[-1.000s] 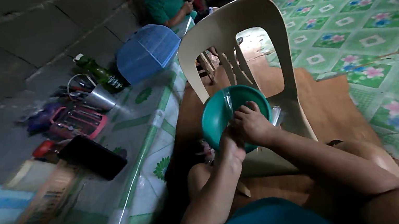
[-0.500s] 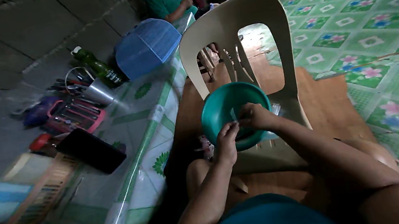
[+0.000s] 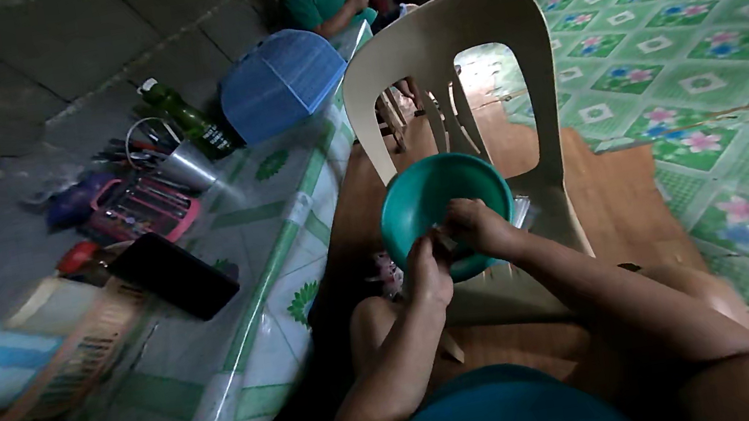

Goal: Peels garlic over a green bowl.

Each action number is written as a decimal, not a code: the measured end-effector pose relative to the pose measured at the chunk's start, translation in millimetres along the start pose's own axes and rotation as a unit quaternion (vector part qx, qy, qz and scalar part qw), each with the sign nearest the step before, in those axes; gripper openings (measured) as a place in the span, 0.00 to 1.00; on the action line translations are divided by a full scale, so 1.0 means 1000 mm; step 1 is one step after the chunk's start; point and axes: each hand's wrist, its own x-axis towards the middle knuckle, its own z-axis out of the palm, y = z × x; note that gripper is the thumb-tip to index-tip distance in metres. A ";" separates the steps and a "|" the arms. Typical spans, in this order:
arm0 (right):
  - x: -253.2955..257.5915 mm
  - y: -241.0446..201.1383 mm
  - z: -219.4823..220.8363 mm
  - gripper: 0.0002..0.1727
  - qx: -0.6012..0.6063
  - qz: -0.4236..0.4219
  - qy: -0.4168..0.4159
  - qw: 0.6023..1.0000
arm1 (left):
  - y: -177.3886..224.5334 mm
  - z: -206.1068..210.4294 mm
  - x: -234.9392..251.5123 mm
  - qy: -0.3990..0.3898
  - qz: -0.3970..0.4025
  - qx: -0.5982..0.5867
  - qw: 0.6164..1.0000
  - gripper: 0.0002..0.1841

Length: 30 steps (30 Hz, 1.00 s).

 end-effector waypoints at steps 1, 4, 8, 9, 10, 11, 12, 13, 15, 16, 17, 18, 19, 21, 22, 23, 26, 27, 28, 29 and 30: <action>0.000 0.000 0.003 0.08 0.022 0.000 0.009 1.000 | 0.002 0.001 0.000 -0.003 -0.015 -0.027 1.000 0.15; 0.001 -0.009 0.000 0.15 0.020 0.083 -0.030 0.996 | 0.003 0.000 -0.003 -0.022 0.012 0.015 1.000 0.13; -0.002 -0.018 0.001 0.10 0.122 0.152 -0.029 0.980 | 0.000 -0.003 -0.004 -0.030 -0.053 -0.029 0.998 0.17; -0.005 -0.015 0.006 0.07 0.228 0.161 0.000 0.960 | -0.001 -0.001 -0.004 -0.026 -0.082 -0.068 0.994 0.18; -0.007 -0.012 0.012 0.05 0.340 0.164 0.025 0.926 | 0.001 0.000 -0.003 -0.023 -0.106 -0.104 0.989 0.19; -0.009 -0.010 0.015 0.05 0.422 0.166 0.041 0.891 | 0.003 0.002 -0.002 -0.015 -0.124 -0.130 0.984 0.19; -0.009 -0.010 0.014 0.06 0.469 0.168 0.054 0.866 | 0.004 0.002 -0.001 -0.004 -0.136 -0.142 0.981 0.18; -0.008 -0.012 0.010 0.04 0.491 0.164 0.067 0.853 | 0.004 0.001 0.001 0.006 -0.141 -0.137 0.980 0.17; -0.004 -0.012 -0.002 0.10 0.511 0.145 0.118 0.839 | 0.004 -0.002 0.000 0.020 -0.137 -0.096 0.986 0.14; -0.001 -0.010 -0.009 0.15 0.490 0.138 0.147 0.848 | 0.004 -0.003 -0.001 0.019 -0.132 -0.075 0.988 0.14; 0.000 -0.005 -0.018 0.20 0.437 0.145 0.161 0.873 | 0.004 -0.004 -0.004 0.020 -0.128 -0.057 0.990 0.13; 0.000 0.000 -0.026 0.23 0.356 0.167 0.150 0.907 | 0.005 -0.005 -0.007 0.018 -0.128 -0.048 0.990 0.13; 0.000 0.005 -0.034 0.27 0.273 0.186 0.115 0.937 | 0.006 -0.006 -0.009 0.012 -0.130 -0.042 0.991 0.12; -0.001 0.010 -0.043 0.34 0.177 0.194 -0.011 0.965 | 0.008 -0.007 -0.010 0.003 -0.126 -0.020 0.992 0.13; -0.002 0.011 -0.043 0.36 0.178 0.189 -0.071 0.963 | 0.009 -0.007 -0.011 -0.008 -0.119 0.001 0.993 0.12; -0.003 0.013 -0.039 0.36 0.203 0.183 -0.102 0.956 | 0.009 -0.007 -0.011 -0.019 -0.110 0.026 0.993 0.12; -0.006 0.020 -0.018 0.20 0.304 0.155 -0.059 0.938 | 0.007 -0.008 -0.016 -0.052 -0.091 0.090 0.990 0.12; -0.003 0.020 -0.015 0.13 0.300 0.142 -0.027 0.943 | 0.006 -0.008 -0.017 -0.059 -0.085 0.095 0.990 0.12; -0.001 0.020 -0.016 0.16 0.268 0.130 0.003 0.955 | 0.005 -0.009 -0.018 -0.064 -0.079 0.089 0.991 0.11; 0.001 0.018 -0.019 0.20 0.205 0.114 0.018 0.972 | 0.004 -0.012 -0.018 -0.074 -0.071 0.076 0.992 0.10; 0.002 0.016 -0.023 0.23 0.108 0.095 0.028 0.989 | 0.005 -0.015 -0.018 -0.084 -0.062 0.058 0.993 0.09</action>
